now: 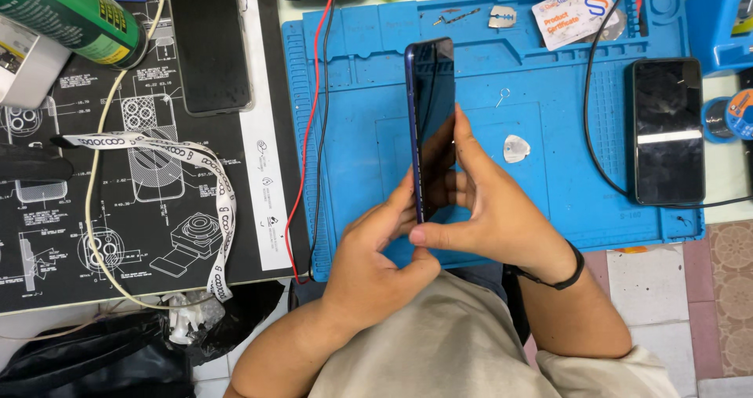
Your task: The person uses a plastic pry tool to separate the back cover of a smartphone. They repeatedly insert the tool along the edges and pry until the back cover detaches, revealing the internal components. The person then sets the opened phone aside and briefly handles another smartphone.
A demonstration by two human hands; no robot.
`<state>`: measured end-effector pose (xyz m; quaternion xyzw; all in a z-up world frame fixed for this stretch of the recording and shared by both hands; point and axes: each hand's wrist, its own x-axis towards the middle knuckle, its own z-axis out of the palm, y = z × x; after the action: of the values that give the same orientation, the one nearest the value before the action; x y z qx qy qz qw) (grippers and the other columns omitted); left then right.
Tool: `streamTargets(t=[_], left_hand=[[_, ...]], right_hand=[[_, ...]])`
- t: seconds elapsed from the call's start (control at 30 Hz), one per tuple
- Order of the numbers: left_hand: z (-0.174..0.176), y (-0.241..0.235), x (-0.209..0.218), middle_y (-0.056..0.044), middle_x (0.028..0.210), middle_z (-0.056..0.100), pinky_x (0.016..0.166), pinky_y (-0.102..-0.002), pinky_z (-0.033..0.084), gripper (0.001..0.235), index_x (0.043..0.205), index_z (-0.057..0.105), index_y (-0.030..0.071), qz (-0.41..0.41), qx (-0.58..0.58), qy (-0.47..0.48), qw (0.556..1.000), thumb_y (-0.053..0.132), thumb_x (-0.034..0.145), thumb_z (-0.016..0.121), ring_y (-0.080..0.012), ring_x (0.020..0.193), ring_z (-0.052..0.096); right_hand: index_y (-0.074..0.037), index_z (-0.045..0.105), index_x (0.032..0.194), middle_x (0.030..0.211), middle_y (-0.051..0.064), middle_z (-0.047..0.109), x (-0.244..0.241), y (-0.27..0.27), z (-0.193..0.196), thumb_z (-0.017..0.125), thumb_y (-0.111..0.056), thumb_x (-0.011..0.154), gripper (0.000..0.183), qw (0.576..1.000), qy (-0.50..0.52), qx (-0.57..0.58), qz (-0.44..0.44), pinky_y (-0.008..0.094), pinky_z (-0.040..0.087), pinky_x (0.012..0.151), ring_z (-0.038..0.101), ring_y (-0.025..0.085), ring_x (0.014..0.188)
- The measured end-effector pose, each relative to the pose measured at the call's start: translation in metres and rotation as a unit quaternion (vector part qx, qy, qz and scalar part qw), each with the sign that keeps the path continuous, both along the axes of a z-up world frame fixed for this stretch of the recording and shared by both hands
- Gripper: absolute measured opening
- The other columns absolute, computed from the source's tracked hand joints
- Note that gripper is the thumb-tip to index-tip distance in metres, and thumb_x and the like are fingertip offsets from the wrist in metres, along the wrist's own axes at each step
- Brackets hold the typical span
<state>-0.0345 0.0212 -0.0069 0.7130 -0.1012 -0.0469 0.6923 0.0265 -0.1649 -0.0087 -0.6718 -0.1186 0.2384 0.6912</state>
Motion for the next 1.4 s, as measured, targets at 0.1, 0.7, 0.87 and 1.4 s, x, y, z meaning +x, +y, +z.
streamTargets(t=[0.1,0.7,0.87,1.4], left_hand=[[0.001,-0.003,-0.001,-0.015,0.101,0.069,0.083,-0.028,0.056,0.083,0.156,0.042,-0.003,0.034,0.085,-0.02,0.996,-0.007,0.077,0.065,-0.0182,0.091,0.07],[0.005,0.022,0.014,-0.016,0.135,0.067,0.099,-0.034,0.058,0.07,0.152,0.046,0.001,-0.051,-0.064,0.023,0.996,-0.006,0.086,0.067,-0.022,0.118,0.07],[0.015,0.04,0.038,-0.015,0.142,0.062,0.107,-0.036,0.058,0.067,0.154,0.044,0.004,0.001,-0.163,0.004,0.987,-0.011,0.092,0.065,-0.0223,0.128,0.064],[0.029,0.042,0.053,-0.011,0.112,0.076,0.094,-0.028,0.063,0.042,0.129,0.069,-0.002,0.093,-0.096,-0.032,0.991,-0.009,0.087,0.072,-0.0131,0.102,0.074]], right_hand=[[-0.004,-0.009,0.166,0.145,0.013,0.045,0.002,0.002,0.002,0.089,-0.006,0.073,0.135,0.999,-0.046,-0.008,-0.003,0.034,0.057,0.096,0.061,0.02,0.116],[-0.006,0.009,0.166,0.139,0.01,0.044,-0.003,0.002,-0.007,0.087,0.002,0.069,0.124,0.997,-0.033,0.068,-0.015,0.04,0.057,0.101,0.061,0.024,0.117],[-0.004,0.009,0.168,0.137,0.012,0.05,-0.015,0.006,-0.002,0.088,0.003,0.07,0.126,0.989,-0.147,0.018,0.006,0.038,0.057,0.102,0.059,0.021,0.119],[0.004,0.019,0.159,0.126,0.019,0.063,-0.016,0.025,0.021,0.092,-0.011,0.057,0.126,0.931,-0.284,-0.222,-0.047,0.035,0.059,0.094,0.071,0.025,0.11]])
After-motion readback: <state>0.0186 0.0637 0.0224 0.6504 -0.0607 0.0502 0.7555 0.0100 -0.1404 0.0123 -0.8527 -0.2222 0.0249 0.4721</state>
